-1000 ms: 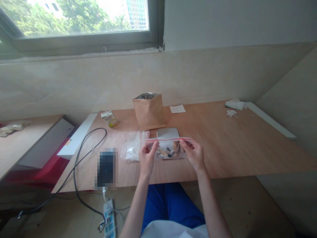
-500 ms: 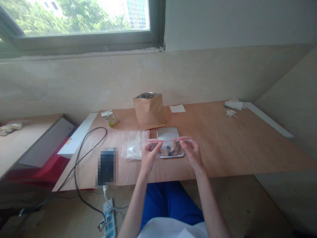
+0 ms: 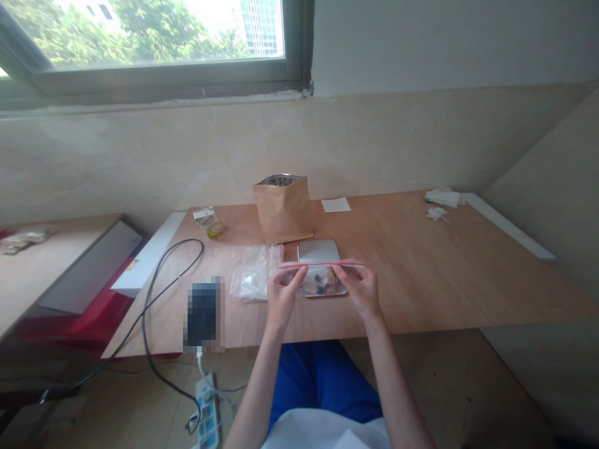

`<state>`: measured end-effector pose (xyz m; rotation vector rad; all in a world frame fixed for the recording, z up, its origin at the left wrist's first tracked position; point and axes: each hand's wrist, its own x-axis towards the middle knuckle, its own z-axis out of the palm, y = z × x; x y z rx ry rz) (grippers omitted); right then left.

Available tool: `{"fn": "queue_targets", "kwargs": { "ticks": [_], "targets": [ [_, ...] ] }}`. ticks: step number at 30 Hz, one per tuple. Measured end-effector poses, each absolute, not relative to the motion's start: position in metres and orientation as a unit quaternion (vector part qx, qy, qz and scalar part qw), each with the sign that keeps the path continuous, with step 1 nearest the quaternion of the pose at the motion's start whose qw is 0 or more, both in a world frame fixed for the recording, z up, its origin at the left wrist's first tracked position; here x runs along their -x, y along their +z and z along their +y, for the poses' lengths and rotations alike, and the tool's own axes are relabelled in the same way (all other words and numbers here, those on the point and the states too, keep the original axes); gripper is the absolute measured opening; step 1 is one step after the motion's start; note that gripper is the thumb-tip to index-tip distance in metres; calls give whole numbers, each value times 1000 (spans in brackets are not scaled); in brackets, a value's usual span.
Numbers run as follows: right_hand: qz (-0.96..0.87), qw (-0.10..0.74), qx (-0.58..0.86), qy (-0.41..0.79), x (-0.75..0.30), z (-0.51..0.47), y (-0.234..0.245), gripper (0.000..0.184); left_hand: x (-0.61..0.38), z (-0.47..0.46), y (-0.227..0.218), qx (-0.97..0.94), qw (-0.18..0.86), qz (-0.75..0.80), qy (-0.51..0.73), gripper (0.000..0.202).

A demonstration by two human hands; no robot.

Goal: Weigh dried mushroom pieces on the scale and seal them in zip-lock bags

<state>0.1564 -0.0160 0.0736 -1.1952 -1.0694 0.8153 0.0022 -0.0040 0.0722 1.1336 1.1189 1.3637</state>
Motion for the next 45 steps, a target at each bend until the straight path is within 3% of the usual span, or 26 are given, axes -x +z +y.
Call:
{"fn": "queue_targets", "kwargs": {
  "ticks": [9, 26, 30, 36, 45],
  "targets": [
    [-492, 594, 459, 441, -159, -17, 80, 16, 1, -2, 74, -518, 505, 426, 543, 23],
    [-540, 570, 458, 416, -166, -13, 73, 17, -5, 1, 74, -517, 496, 424, 554, 17],
    [-590, 563, 475, 331, -176, -11, 90, 28, -1, 3, 73, -563, 460, 419, 545, 17],
    [-767, 376, 508, 109, -165, -8, 117, 7, -1, 2, 72, -614, 422, 393, 538, 20],
    [-800, 322, 496, 104, -161, 7, 112, 8, -5, 9, 63, -638, 343, 409, 555, 18]
  ]
}}
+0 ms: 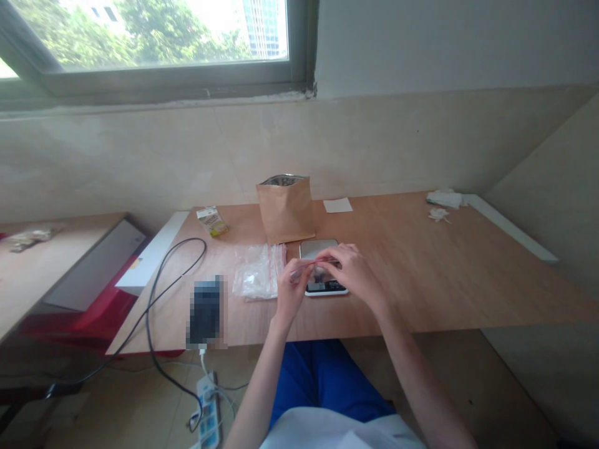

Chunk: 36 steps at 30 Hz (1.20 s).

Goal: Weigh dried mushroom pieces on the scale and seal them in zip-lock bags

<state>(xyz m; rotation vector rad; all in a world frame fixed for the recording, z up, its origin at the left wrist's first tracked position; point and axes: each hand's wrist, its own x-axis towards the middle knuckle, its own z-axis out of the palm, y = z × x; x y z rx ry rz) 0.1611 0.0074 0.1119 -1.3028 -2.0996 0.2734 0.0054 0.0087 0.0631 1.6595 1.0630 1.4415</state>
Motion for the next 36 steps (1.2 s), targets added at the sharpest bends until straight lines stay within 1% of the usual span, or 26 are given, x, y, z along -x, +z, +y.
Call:
{"fn": "queue_targets", "kwargs": {
  "ticks": [3, 6, 14, 17, 20, 25, 31, 36],
  "targets": [
    [-801, 325, 494, 96, -160, 11, 109, 14, -6, 13, 59, -650, 315, 412, 556, 18],
    [-806, 328, 486, 80, -158, 15, 105, 5, -7, 16, 55, -659, 290, 419, 553, 18],
    [-791, 350, 502, -19, -149, 19, 93, 17, -11, 16, 49, -656, 252, 443, 556, 18],
    [-782, 363, 505, -40, -146, 17, 94, 21, -14, 15, 48, -648, 244, 455, 560, 18],
    [-795, 353, 492, -22, -146, 14, 97, 20, -13, 13, 48, -642, 244, 460, 563, 18],
    [-818, 326, 473, 34, -153, 12, 103, 7, -7, 13, 53, -646, 272, 445, 557, 18],
    [-833, 306, 459, 38, -156, 12, 105, 9, -3, 10, 59, -629, 319, 452, 546, 20],
    [-828, 313, 462, 55, -153, 13, 106, 8, -4, 7, 61, -613, 325, 465, 550, 24]
  ]
}}
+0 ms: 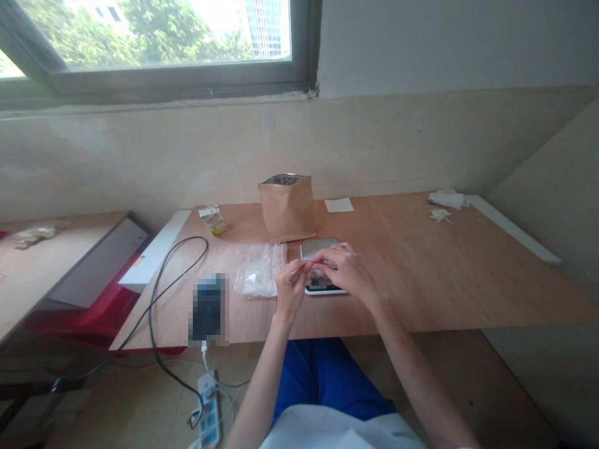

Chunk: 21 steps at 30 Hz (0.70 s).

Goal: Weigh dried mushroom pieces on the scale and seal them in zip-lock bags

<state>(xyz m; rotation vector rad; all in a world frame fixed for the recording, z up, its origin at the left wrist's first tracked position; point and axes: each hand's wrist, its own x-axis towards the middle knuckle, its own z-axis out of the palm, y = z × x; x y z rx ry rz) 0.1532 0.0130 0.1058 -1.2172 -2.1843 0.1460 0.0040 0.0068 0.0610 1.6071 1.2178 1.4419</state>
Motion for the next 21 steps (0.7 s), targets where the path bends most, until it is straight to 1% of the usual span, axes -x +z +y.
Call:
{"fn": "queue_targets", "kwargs": {
  "ticks": [4, 8, 10, 13, 16, 21],
  "targets": [
    [-825, 326, 461, 20, -148, 15, 100, 18, -6, 5, 63, -598, 323, 481, 554, 29],
    [-820, 348, 454, -23, -145, 17, 96, 24, -7, 7, 64, -605, 299, 483, 558, 27],
    [-820, 357, 448, -8, -146, 17, 96, 22, -6, 8, 62, -606, 292, 482, 562, 26],
    [-815, 366, 446, 49, -150, 17, 97, 14, -5, 9, 61, -606, 295, 473, 567, 25],
    [-813, 370, 438, 102, -156, 17, 97, 12, -3, 8, 62, -620, 290, 464, 562, 24],
    [-817, 374, 424, 114, -160, 17, 97, 12, 0, 5, 63, -634, 267, 460, 562, 23]
  ]
}}
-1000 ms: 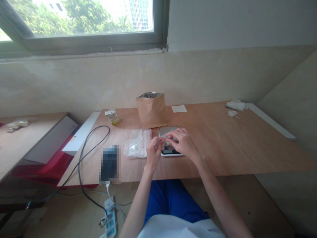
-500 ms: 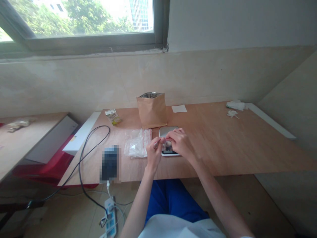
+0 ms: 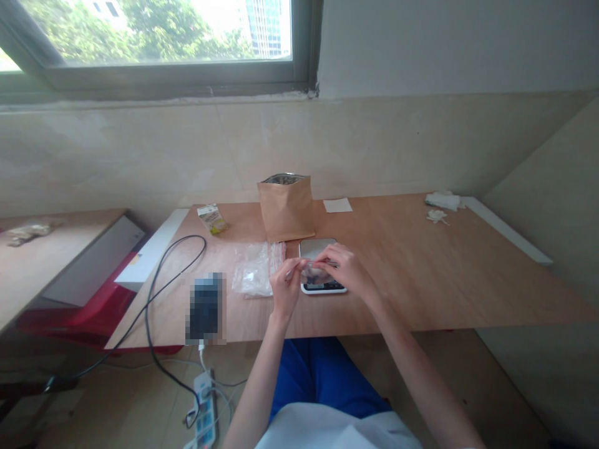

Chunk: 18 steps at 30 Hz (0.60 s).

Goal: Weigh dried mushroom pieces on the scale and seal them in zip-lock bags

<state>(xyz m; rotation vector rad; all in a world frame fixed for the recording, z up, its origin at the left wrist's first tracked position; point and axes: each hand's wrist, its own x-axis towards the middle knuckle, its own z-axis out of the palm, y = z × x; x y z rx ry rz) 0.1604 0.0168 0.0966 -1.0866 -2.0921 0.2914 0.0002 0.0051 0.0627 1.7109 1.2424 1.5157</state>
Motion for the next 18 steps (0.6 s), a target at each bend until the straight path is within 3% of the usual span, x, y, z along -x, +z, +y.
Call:
{"fn": "queue_targets", "kwargs": {
  "ticks": [11, 18],
  "targets": [
    [-830, 375, 409, -60, -153, 12, 94, 22, -1, 5, 66, -638, 317, 420, 562, 16],
    [-837, 371, 402, 12, -158, 7, 102, 13, 1, 7, 73, -629, 290, 425, 583, 11]
  ]
}}
